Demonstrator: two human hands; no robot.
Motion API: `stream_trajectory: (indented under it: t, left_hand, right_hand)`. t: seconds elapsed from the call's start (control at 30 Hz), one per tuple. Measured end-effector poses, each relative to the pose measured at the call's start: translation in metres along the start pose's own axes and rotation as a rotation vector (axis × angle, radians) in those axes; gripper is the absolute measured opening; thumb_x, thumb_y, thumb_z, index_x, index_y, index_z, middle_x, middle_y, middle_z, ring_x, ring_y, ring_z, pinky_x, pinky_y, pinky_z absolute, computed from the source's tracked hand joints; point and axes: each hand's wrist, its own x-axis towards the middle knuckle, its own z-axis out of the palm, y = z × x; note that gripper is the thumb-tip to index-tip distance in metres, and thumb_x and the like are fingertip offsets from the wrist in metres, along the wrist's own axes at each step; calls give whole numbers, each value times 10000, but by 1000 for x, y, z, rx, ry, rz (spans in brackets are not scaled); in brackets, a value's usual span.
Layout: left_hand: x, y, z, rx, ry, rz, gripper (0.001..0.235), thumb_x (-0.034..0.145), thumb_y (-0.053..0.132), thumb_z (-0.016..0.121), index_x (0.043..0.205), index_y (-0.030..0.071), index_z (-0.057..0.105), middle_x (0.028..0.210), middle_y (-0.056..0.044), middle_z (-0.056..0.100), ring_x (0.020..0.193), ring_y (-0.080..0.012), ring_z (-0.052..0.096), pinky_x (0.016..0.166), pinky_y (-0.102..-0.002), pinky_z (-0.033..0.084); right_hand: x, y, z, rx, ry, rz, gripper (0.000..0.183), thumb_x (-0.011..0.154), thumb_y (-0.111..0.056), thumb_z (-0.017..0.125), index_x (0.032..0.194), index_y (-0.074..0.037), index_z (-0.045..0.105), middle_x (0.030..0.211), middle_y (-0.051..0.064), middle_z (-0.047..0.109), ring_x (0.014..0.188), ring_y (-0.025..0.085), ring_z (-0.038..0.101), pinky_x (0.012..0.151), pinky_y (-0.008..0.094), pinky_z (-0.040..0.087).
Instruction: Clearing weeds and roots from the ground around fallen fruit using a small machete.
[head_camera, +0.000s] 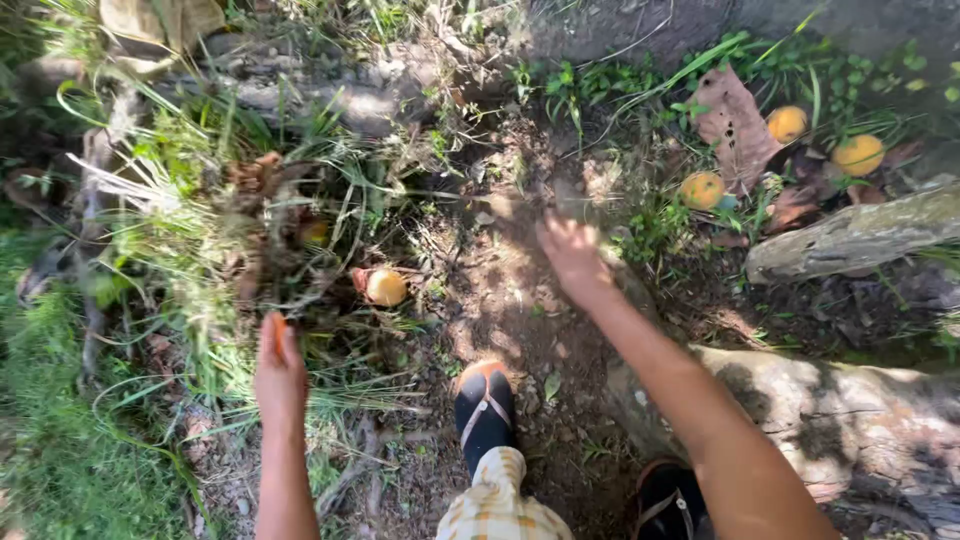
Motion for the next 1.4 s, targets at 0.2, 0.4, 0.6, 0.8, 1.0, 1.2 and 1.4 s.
stream_trajectory:
  t: [0.2,0.4,0.6,0.8,1.0,1.2,1.4]
  left_hand:
    - [6,25,12,438,-123,-91,480,1086,372,480,1549,261,422,894,-255,660,728,-431,693,598,-533,561]
    - [4,14,25,574,-152,-72,500,1113,379,440,1566,196,334,874,-245,643,647,-410,696,519,-517,561]
    - [-14,144,-132,494,-527,-385,611,1013,513,452,1595,502,267,995,-211,753,871,-380,755,761,-501,610]
    - [-31,196,-190,518,-795,-261,515,969,569,468,1482,584,427,777,-128,783,699,-273,795,710,-420,640]
    - [-66,224,-18,307,-727,398,409,981,456,576,1385,388,583,788,-129,704,656,-329,718,585,-468,586]
    - [-82,188,125,-357,-731,165,395,935,401,546,1308,309,636,808,-100,692,629,-263,741,519,-408,643]
    - [-50,182,55,72,-682,-282,564,967,465,478,1507,304,507,870,-181,752,769,-339,772,652,-473,654]
  right_hand:
    - [20,25,3,44,-56,-37,209,837,-191,676,1023,-109,724,1048,85,654,992,227,610,820,351,519]
    - [9,41,-36,-84,-180,-290,194,875,-172,688,1032,-63,722,1139,83,630,1029,194,604,821,306,540]
    - [12,27,-9,-71,-326,-324,253,874,-118,753,1082,14,698,1170,95,611,993,194,620,869,310,562]
    - [29,34,6,146,-434,-15,250,918,-88,690,1137,32,687,1117,167,668,999,256,676,843,337,600]
    - [53,51,-6,199,-679,-63,262,1013,-222,622,1100,-11,751,1121,160,705,1082,258,672,936,375,573]
    - [14,39,-182,1276,-536,76,400,947,-290,663,1319,-150,616,1322,48,649,1163,210,642,983,366,554]
    - [-66,39,-47,143,-340,-385,161,867,-130,715,1024,-166,717,1455,69,546,1313,248,563,1138,430,475]
